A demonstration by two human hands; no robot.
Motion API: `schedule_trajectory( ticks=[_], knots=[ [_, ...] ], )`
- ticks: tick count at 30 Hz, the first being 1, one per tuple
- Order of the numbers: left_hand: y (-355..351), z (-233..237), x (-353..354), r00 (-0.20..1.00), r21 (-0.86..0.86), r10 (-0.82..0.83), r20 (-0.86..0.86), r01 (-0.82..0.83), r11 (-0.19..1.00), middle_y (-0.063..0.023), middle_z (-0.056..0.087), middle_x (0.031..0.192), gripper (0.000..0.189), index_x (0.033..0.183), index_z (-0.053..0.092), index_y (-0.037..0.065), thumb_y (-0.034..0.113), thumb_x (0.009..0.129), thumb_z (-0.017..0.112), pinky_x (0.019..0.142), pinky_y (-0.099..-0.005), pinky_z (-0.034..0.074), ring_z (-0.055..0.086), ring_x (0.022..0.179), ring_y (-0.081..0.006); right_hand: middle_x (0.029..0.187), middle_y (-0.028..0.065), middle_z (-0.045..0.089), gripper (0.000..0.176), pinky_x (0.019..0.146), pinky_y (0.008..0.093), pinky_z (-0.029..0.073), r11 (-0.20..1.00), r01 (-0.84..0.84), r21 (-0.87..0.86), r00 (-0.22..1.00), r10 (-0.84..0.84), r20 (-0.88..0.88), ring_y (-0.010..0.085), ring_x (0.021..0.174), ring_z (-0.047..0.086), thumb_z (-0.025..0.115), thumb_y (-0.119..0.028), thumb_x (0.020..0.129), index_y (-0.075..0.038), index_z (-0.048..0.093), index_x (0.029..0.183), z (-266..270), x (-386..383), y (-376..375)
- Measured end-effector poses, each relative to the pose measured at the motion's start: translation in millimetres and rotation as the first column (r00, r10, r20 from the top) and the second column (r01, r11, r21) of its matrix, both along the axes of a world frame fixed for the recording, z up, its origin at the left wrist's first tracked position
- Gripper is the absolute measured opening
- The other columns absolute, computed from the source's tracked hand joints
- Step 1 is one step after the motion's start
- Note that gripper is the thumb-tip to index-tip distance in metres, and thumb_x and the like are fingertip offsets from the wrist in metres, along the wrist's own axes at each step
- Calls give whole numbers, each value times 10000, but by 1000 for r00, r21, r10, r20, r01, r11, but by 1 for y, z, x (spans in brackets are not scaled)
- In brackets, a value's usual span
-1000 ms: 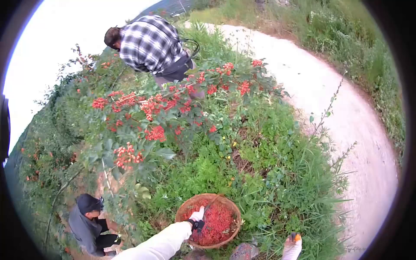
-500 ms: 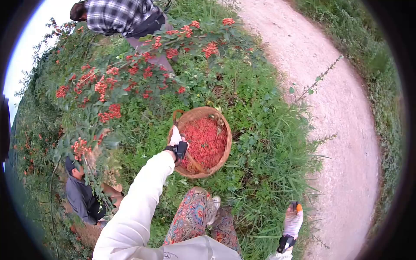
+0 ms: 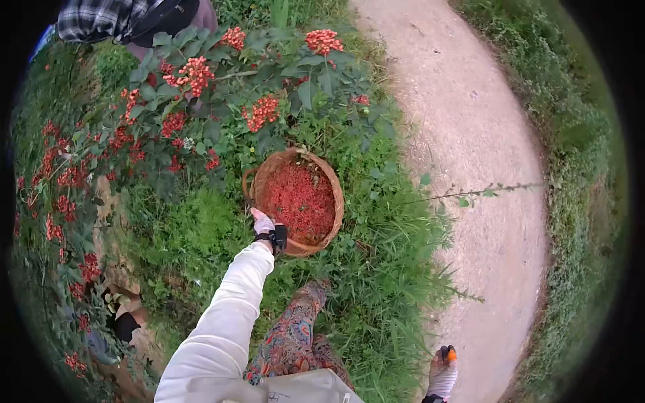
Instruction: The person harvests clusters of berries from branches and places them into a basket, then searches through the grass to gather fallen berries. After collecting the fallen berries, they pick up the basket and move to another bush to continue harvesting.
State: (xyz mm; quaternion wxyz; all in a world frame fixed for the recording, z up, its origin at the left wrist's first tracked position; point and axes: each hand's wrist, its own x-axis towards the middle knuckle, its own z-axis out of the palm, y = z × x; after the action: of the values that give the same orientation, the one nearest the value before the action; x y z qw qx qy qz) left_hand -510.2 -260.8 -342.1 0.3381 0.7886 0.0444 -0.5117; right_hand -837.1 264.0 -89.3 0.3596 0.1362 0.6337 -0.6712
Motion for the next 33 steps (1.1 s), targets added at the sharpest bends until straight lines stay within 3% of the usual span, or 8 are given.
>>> schedule_trajectory(
  ticks=[3, 5, 12, 17, 20, 23, 28, 33],
  knots=[
    [15, -22, 5, 993, -20, 65, -103, -68, 998, -39, 397, 510, 700, 733, 469, 78, 774, 710, 409, 367, -322, 326, 378, 389, -198, 1079, 65, 577, 504, 812, 297, 440, 994, -100, -38, 994, 102, 37, 178, 918, 538, 603, -344, 797, -55, 496, 1196, -1, -26, -72],
    [24, 17, 8, 941, -9, 270, -205, -277, 961, -16, 338, 475, 642, 674, 440, 103, 744, 723, 447, 359, -310, 263, 319, 370, -171, 1108, 76, 556, 613, 828, 313, 435, 965, -257, -56, 965, 253, -61, 183, 934, 530, 633, -400, 771, -50, 448, 1240, 17, -35, -139],
    [49, 86, 36, 927, -59, 342, -152, -354, 933, 9, 267, 409, 624, 609, 370, 140, 749, 747, 388, 366, -306, 230, 235, 334, -158, 1066, 65, 568, 669, 793, 298, 449, 862, -505, -32, 863, 505, -21, 181, 935, 541, 655, -447, 740, -55, 441, 1237, 38, -71, -248],
    [22, 46, 34, 785, 79, 619, -34, -615, 784, 6, 284, 427, 650, 618, 411, 122, 764, 726, 402, 383, -299, 287, 295, 373, -167, 1067, 77, 553, 659, 760, 270, 443, 822, -569, -34, 820, 570, 55, 163, 880, 515, 709, -378, 711, -32, 456, 1212, 43, -109, -340],
    [21, 3, 43, 775, -48, 568, -276, -601, 798, -21, 379, 586, 575, 824, 456, 106, 676, 773, 402, 505, -332, 416, 377, 507, -207, 1037, 84, 569, 585, 806, 314, 466, 652, -742, -155, 655, 755, 38, 204, 916, 557, 647, -384, 766, -51, 452, 1205, 12, -139, -417],
    [5, -25, 42, 790, -58, 565, -239, -592, 804, -38, 424, 642, 533, 865, 470, 88, 611, 769, 448, 539, -334, 426, 418, 558, -219, 1050, 97, 540, 729, 785, 319, 474, 620, -784, -26, 619, 785, 14, 208, 895, 554, 714, -437, 696, -22, 412, 1214, 11, -126, -469],
    [-4, -39, 30, 821, -83, 538, -193, -560, 824, -66, 500, 735, 478, 932, 495, 57, 503, 762, 523, 596, -338, 443, 487, 642, -239, 1011, 62, 535, 666, 746, 272, 457, 501, -848, -173, 500, 865, 53, 154, 849, 504, 718, -379, 711, -23, 447, 1204, 32, -105, -529],
    [9, -47, 25, 975, -36, 216, 59, -214, 976, -94, 575, 828, 449, 1000, 519, 27, 395, 756, 599, 653, -342, 460, 556, 726, -260, 1006, 85, 536, 694, 715, 282, 447, 458, -854, -247, 444, 889, 112, 161, 832, 509, 735, -393, 679, -16, 446, 1184, 51, -69, -551]
  ],
)
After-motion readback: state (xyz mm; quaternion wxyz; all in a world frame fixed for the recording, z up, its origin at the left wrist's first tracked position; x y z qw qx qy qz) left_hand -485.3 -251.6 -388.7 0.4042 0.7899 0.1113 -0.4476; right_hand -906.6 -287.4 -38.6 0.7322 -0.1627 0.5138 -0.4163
